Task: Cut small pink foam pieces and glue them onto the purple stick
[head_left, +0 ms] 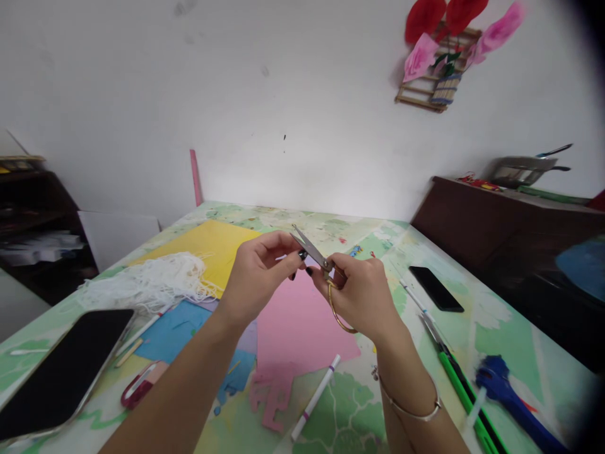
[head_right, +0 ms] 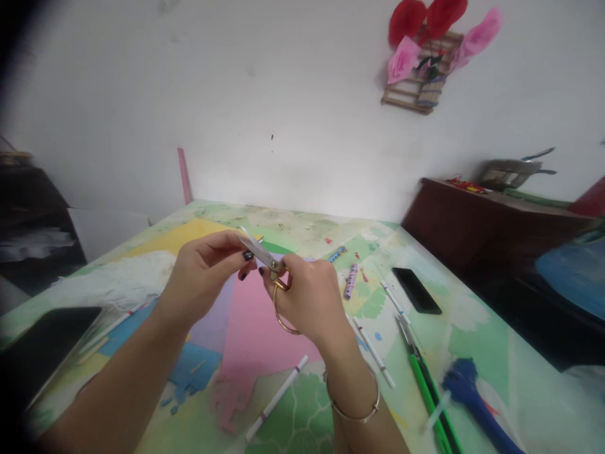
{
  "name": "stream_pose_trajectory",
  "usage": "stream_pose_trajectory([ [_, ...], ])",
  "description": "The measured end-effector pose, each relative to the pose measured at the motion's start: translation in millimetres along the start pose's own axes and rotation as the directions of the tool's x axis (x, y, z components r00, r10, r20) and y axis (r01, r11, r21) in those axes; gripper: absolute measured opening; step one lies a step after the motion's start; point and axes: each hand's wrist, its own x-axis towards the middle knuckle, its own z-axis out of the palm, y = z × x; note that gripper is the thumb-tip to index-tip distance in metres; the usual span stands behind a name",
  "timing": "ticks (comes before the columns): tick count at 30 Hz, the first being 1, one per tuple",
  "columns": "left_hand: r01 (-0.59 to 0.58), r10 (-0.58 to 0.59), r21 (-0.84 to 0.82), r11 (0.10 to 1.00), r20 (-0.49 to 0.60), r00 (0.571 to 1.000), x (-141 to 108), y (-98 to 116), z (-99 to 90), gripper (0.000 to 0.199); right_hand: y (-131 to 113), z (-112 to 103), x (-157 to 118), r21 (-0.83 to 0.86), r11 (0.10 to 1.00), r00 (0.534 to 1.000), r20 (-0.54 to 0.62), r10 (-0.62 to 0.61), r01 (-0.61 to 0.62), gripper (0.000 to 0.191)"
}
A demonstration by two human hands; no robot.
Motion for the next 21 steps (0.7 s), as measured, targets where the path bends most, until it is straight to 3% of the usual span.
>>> stream_pose_trajectory([
  [21,0.001,-0.001,0.017,1.0,-0.032,0.999,-0.9,0.0,-3.2,0.005,1.5,-1.1,-0.7,-0.034,0.999,1.0,-0.002,-0.016,0.016,0.031],
])
